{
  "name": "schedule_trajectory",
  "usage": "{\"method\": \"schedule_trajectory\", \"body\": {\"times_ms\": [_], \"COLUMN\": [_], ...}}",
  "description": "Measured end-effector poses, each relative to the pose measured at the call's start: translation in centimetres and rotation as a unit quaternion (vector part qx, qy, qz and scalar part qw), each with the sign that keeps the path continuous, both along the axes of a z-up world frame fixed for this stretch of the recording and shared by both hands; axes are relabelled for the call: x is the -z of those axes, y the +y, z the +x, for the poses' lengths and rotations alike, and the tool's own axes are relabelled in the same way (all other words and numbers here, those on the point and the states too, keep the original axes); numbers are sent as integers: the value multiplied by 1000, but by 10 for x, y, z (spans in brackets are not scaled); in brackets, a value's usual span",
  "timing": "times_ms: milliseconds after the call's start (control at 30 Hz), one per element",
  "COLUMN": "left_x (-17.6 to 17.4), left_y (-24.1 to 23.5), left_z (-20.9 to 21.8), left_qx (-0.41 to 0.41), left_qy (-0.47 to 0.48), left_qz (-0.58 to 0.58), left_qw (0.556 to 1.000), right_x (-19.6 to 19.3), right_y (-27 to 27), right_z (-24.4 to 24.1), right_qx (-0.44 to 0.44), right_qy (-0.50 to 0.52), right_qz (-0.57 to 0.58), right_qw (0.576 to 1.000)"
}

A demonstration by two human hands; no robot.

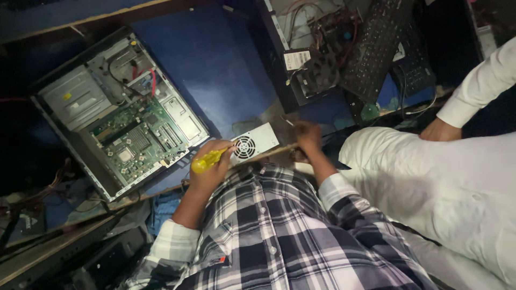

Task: The person uses a screwdriver to remove screws from a computer case and then detaches a cooling fan. The person places the fan on the workbench and continues to unscrew components from the fan assembly.

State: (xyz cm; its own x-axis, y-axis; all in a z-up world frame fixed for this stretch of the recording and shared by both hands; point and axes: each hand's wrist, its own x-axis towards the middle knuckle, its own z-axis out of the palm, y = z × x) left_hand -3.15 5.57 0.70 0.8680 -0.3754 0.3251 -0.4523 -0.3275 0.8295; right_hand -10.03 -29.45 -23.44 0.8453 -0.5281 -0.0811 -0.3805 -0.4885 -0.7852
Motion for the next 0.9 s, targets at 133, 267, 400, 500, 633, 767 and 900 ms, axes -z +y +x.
{"method": "schedule_trajectory", "body": {"times_ms": [133,267,400,500,633,767,900], "left_x": [2,-1,0,3,4,6,6], "left_y": [1,0,1,-1,0,-2,-8], "left_z": [-2,-4,-6,-8,-12,-16,-17], "left_qx": [-1,-2,-4,-14,-32,-28,-38], "left_qy": [-21,14,-6,-15,-9,-31,-37], "left_qz": [6,7,27,32,14,24,4], "left_qw": [1000,1000,1000,999,999,999,999], "right_x": [7,-3,-16,-22,-20,-6,9], "right_y": [-43,-58,-62,-65,-68,-69,-81], "right_z": [2,19,31,38,48,47,45], "right_qx": [-26,43,21,38,53,42,40], "right_qy": [62,8,53,107,112,77,39], "right_qz": [-170,-131,-187,-200,-123,-200,-185], "right_qw": [983,990,981,973,985,976,981]}}
